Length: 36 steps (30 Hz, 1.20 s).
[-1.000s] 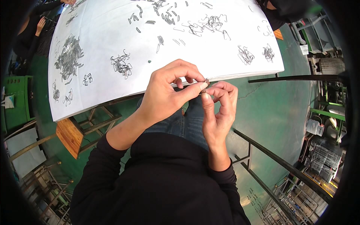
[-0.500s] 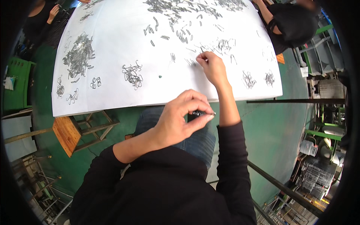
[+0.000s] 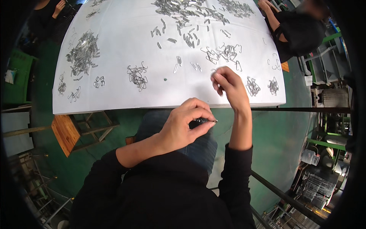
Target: The person picks up individual paperclips from a white board and links them together by hand to form a chain. The person repeatedly reaches for loose clips, connects them to the growing chain, and places the chain on a nearby metal frame.
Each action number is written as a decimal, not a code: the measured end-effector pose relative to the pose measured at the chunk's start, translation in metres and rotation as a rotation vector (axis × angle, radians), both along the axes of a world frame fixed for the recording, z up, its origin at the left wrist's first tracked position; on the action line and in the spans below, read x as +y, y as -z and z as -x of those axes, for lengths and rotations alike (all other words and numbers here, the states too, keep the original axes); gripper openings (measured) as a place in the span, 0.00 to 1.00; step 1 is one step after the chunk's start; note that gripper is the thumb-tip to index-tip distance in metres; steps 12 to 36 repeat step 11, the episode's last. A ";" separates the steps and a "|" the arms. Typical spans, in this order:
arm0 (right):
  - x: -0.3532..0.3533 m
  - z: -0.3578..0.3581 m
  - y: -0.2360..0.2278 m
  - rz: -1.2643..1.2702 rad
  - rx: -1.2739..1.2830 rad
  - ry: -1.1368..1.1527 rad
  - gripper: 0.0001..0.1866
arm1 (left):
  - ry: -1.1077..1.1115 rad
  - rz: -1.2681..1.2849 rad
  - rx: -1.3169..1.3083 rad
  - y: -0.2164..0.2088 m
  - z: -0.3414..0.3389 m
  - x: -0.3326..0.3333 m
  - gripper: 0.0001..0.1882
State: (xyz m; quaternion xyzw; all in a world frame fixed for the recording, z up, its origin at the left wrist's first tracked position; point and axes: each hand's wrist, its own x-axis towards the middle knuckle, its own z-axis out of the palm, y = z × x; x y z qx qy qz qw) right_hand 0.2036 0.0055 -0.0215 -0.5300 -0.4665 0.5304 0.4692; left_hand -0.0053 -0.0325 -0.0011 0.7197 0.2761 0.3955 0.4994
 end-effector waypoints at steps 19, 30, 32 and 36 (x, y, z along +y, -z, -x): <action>-0.126 0.066 -0.035 -0.206 0.198 0.317 0.06 | -0.039 -0.088 0.021 0.002 0.003 -0.001 0.09; -0.126 0.066 -0.035 -0.206 0.198 0.317 0.06 | -0.039 -0.088 0.021 0.002 0.003 -0.001 0.09; -0.126 0.066 -0.035 -0.206 0.198 0.317 0.06 | -0.039 -0.088 0.021 0.002 0.003 -0.001 0.09; -0.126 0.066 -0.035 -0.206 0.198 0.317 0.06 | -0.039 -0.088 0.021 0.002 0.003 -0.001 0.09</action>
